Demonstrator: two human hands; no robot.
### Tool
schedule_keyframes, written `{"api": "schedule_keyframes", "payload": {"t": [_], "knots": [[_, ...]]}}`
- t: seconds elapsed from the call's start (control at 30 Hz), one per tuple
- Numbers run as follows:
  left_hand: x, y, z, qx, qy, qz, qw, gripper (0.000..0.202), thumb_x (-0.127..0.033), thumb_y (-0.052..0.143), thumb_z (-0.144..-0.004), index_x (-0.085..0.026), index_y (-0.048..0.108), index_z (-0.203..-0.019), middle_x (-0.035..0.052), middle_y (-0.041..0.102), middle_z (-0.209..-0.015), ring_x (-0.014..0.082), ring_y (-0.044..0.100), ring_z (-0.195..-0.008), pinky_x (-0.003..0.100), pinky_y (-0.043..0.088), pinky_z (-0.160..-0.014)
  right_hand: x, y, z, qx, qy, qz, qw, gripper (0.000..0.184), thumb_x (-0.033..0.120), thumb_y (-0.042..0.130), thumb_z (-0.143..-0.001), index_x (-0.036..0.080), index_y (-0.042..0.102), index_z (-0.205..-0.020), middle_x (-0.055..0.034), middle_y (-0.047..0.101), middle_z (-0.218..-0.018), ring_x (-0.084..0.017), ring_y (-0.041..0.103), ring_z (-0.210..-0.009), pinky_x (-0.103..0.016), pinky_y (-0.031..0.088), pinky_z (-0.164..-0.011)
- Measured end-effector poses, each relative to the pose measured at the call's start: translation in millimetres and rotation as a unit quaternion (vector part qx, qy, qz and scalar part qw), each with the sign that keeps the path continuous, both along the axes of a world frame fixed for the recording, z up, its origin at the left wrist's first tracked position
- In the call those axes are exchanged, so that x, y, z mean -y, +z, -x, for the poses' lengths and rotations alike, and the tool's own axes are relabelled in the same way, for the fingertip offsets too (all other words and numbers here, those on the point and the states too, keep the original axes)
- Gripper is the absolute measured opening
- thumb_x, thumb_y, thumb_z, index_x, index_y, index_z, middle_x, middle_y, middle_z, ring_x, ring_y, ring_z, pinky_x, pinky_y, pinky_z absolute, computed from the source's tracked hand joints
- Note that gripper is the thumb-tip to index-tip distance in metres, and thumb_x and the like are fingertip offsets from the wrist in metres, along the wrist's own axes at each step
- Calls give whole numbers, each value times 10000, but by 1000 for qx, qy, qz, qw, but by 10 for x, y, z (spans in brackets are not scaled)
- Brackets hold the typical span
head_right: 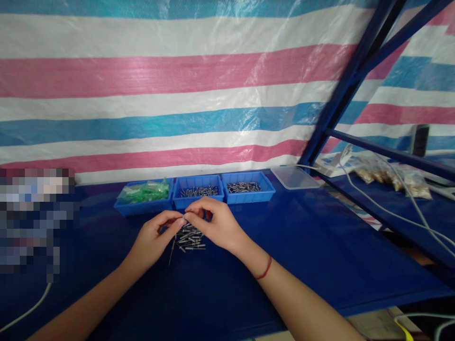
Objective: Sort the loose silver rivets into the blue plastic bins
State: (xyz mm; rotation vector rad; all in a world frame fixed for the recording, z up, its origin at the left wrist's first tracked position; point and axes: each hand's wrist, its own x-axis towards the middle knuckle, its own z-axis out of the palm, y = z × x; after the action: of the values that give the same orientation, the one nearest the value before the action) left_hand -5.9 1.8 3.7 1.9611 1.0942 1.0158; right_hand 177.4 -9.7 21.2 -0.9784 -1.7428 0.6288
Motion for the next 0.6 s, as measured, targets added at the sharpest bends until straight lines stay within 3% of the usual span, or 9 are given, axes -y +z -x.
{"api": "schedule_keyframes", "payload": {"t": [0.4, 0.6], "knots": [[-8, 1, -4, -18, -7, -21, 1000, 153, -291, 557, -860, -201, 645, -948, -2, 650, -847, 139, 583, -769, 243, 433, -716, 18, -12, 12, -22, 20, 11, 1000, 119, 265, 603, -834, 184, 688, -852, -30, 663, -788, -121, 533, -648, -260, 403, -579], [-6, 28, -9, -34, -8, -51, 998, 104, -258, 560, -855, -190, 633, -885, 3, 622, -828, 136, 567, -755, 243, 420, -691, 7, -9, 14, -23, 26, 11, 999, 109, 250, 601, -830, 193, 689, -859, -25, 665, -797, -116, 526, -636, -261, 408, -577]]}}
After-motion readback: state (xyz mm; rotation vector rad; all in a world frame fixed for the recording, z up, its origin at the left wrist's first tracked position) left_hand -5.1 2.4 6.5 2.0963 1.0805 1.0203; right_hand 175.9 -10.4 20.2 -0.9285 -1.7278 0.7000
